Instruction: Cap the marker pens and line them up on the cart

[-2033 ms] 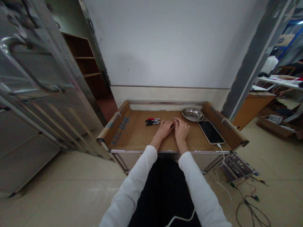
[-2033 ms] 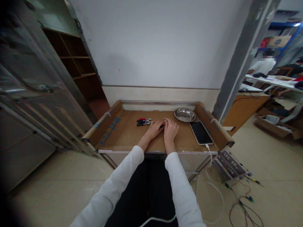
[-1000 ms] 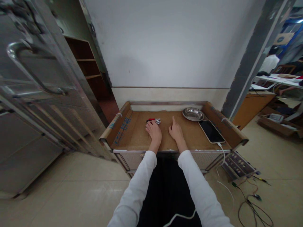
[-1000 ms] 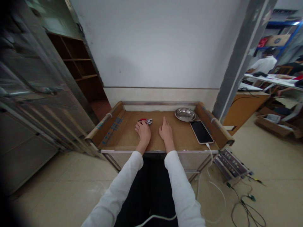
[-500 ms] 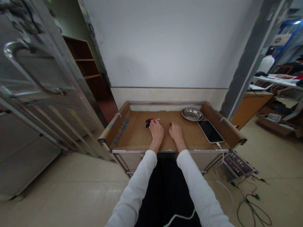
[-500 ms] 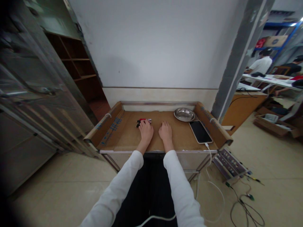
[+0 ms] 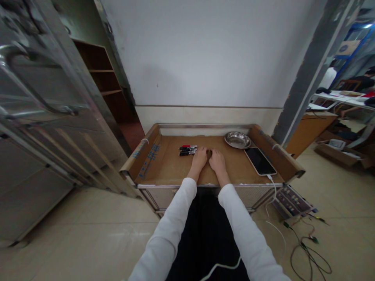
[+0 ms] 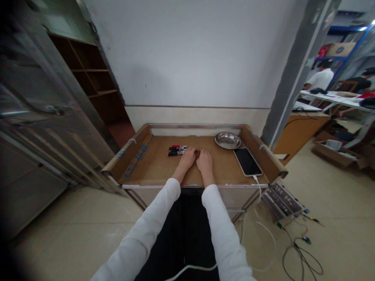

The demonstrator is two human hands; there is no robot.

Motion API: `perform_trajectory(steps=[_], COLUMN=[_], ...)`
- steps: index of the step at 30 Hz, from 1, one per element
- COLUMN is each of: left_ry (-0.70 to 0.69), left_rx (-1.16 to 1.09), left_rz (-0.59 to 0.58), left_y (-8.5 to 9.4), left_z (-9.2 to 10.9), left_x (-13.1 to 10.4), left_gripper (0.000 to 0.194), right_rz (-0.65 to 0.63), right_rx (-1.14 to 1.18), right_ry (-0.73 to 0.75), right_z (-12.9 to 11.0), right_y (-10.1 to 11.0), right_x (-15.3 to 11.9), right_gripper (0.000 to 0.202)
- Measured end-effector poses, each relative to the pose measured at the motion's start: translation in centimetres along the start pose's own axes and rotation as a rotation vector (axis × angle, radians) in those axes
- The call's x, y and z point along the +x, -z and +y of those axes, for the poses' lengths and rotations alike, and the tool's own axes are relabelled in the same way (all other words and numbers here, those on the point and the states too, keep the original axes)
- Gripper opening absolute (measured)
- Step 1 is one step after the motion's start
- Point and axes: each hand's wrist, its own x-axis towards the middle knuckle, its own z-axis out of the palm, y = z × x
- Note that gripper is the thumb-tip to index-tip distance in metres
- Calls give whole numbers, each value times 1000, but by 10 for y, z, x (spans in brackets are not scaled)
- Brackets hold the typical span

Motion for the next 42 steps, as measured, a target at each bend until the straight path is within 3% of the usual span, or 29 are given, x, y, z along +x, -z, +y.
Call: perform_trajectory(steps=[33,38,42], left_ry=[27,76,265], left_rx=[-100,-44,40], left_rz=[-29,86,235], left_y=[7,14,22], left_z=[2,7,8], left_x=[-3,-6,-10], left_gripper=[28,23,22], right_rz=[-18,16,19], right_rx=[-2,18,27], right_ry=[8,16,29], right_z=[2,3,4], right_y=[1,-1,-2], right_x=[-1,-2,-2], right_gripper=[41,41,42])
